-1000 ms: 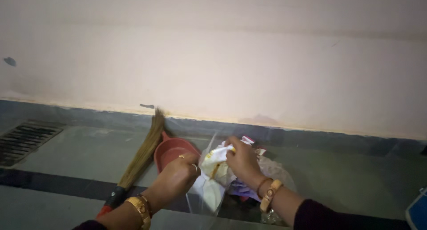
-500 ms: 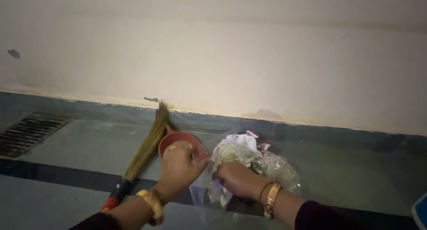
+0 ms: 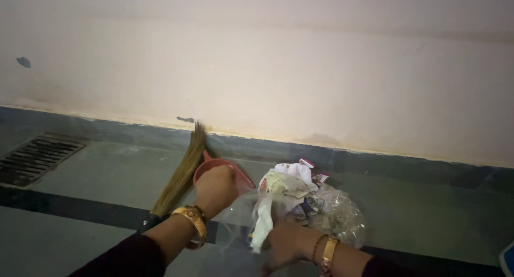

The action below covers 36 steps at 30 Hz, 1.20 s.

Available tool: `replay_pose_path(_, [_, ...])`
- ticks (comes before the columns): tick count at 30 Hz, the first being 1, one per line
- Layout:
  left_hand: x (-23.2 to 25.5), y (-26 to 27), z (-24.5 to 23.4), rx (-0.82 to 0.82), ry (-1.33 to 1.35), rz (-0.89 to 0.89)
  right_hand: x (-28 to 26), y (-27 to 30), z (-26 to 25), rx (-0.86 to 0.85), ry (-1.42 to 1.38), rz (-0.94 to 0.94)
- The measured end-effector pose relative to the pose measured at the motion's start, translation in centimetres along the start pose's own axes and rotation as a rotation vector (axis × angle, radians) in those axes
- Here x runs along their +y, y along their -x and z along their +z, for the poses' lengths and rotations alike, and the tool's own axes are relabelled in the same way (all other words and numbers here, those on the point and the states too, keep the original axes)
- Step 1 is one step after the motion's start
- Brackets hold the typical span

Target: The person picks up various pieces of trash, including plastic bags and wrappers, from the floor and places them into a white plastic bag. After collecting the larger items, the person uses a broom and dustpan to sweep the remaining debris into the dustpan.

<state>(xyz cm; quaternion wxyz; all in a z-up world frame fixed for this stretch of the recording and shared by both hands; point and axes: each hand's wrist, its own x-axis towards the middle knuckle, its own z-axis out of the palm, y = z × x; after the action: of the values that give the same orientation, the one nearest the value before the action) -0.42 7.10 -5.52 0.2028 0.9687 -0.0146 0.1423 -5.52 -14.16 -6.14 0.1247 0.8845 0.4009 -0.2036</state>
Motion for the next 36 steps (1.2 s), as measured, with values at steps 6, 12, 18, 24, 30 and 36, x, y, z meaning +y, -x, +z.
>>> replay_pose_path(6, [0.3,0.7,0.3,-0.040,0.148,0.140,3.7,-5.8,2.4,0.510,-0.812,-0.243])
replay_pose_path(12, [0.9,0.9,-0.2,0.008,0.164,0.068,3.7,-8.0,5.1,0.208,0.284,-0.084])
replay_pose_path(18, [-0.6,1.2,-1.5,0.054,0.124,-0.114,3.5,-8.1,5.7,0.046,-0.197,0.148])
replay_pose_path(24, [-2.2,0.2,-1.2,-0.015,0.138,-0.241,3.8,-7.6,-0.8,0.627,-0.573,-0.321])
replay_pose_path(30, [-4.1,-2.6,-1.8,-0.135,0.239,-0.408,9.9,-6.5,-1.1,1.203,-0.680,0.093])
replay_pose_path(36, [-5.4,-2.8,-1.2,-0.104,0.485,-0.436,11.6,-7.0,4.9,0.903,-0.385,0.422])
